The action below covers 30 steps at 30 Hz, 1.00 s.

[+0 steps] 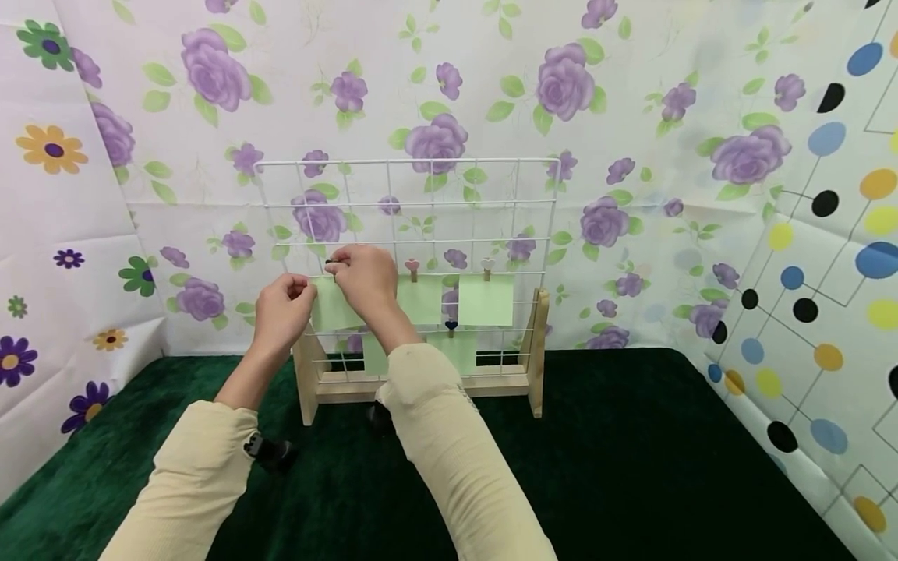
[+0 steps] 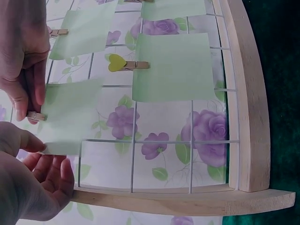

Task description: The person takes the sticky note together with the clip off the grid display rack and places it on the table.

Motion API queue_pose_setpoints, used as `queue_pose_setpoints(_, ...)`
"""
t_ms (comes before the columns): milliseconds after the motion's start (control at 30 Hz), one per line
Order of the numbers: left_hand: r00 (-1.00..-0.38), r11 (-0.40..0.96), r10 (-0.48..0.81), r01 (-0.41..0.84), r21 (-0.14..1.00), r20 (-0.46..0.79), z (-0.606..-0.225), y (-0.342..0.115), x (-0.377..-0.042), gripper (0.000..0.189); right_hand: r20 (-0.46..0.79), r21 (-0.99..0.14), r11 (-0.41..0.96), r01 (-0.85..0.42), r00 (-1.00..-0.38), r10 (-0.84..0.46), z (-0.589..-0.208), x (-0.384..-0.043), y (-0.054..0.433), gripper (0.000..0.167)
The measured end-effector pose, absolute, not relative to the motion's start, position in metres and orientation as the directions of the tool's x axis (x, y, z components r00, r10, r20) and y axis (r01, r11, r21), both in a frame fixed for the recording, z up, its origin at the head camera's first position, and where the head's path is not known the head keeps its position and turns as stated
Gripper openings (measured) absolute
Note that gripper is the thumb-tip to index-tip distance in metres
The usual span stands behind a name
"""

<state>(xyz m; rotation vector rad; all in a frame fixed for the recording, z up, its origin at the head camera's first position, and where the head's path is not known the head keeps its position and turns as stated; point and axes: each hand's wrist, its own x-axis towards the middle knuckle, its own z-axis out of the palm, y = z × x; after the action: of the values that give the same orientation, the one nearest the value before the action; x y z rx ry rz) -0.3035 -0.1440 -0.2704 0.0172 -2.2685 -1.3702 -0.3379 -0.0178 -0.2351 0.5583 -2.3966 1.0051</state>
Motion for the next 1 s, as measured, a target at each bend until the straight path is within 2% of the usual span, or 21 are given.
queue_pose_setpoints(267, -0.903, 0.523, -0.208, 0.222, 0.823, 0.375, -0.272, -0.146, -0.306, 0.026, 0.549, -0.697, 0.477, -0.535, -0.826, -0.124, -0.234, -0.337, -0.016, 0.015)
queue_pose_setpoints(567, -0.901, 0.523, -0.209, 0.225, 0.822, 0.380, -0.285, -0.153, -0.300, 0.025, 0.505, -0.810, 0.281, -0.516, -0.855, -0.115, -0.243, -0.328, -0.022, 0.015)
queue_pose_setpoints(667, -0.907, 0.503, -0.227, 0.203, 0.840, 0.356, -0.285, -0.154, -0.296, 0.025, 0.531, -0.801, 0.249, -0.544, -0.838, -0.123, -0.241, -0.326, -0.020, 0.016)
queue_pose_setpoints(900, -0.941, 0.431, -0.209, 0.155, 0.889, 0.266, -0.285, -0.156, -0.288, 0.029, 0.620, -0.670, 0.377, -0.640, -0.761, -0.192, -0.243, -0.322, 0.001, 0.023)
queue_pose_setpoints(1000, -0.954, 0.421, -0.191, 0.132, 0.898, 0.229, -0.289, -0.157, -0.285, 0.031, 0.615, -0.661, 0.374, -0.651, -0.755, -0.227, -0.249, -0.318, 0.012, 0.023)
